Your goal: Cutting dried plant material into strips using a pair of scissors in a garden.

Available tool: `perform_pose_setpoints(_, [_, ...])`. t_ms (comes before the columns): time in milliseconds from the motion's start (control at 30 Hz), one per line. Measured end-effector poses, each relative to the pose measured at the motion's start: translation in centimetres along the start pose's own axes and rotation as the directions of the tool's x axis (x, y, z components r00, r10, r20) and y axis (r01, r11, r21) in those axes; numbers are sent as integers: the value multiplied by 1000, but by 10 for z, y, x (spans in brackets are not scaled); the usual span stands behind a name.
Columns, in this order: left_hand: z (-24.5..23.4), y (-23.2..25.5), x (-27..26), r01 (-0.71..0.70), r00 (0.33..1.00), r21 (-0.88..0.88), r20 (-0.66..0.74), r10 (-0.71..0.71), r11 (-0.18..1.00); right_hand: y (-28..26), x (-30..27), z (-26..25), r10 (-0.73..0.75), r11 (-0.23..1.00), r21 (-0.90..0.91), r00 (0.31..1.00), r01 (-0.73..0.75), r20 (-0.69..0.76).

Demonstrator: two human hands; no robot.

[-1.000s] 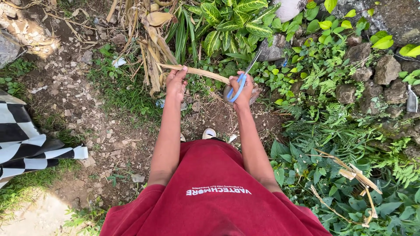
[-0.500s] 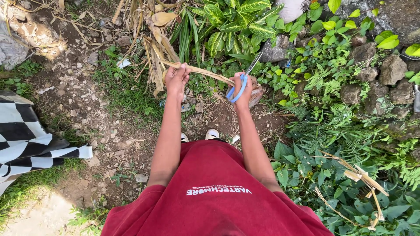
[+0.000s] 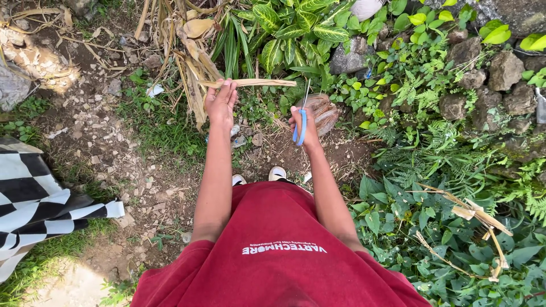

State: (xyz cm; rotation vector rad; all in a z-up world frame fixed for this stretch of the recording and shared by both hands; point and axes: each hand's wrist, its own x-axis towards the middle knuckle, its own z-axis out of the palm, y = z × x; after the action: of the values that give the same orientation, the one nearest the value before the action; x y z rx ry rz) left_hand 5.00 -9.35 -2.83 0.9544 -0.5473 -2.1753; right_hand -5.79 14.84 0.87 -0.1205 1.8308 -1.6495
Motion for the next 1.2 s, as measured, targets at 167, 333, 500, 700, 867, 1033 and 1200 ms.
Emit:
perform_pose_setpoints(167, [0,2,-2,11,1000,11,7,-11,1000,4,-1,-3,108,993,-57,990,-104,87])
perform_pose_setpoints(333, [2,4,-9,27,999,86,16,-29,996,-24,-13,8,170,983,-92,978,-160,117])
perform_pose_setpoints(500, [-7,-2,-4,70,996,78,54,-75,994,-19,-7,11,133,989,-74,986,-126,103])
perform_pose_setpoints(700, [-6,1,0,58,997,1,55,-58,998,-1,-3,7,-60,991,-117,996,68,73])
perform_pose_setpoints(867, [-10,-4,4,47,997,-30,58,-45,998,-4,-7,9,33,991,-134,992,-17,120])
perform_pose_setpoints(1033, [-8,-3,-1,68,995,14,68,-68,998,-11,-13,17,104,993,-79,977,-91,187])
perform_pose_setpoints(1200, [-9,-1,-2,78,995,30,63,-80,997,1,-8,16,-42,997,-51,988,50,147])
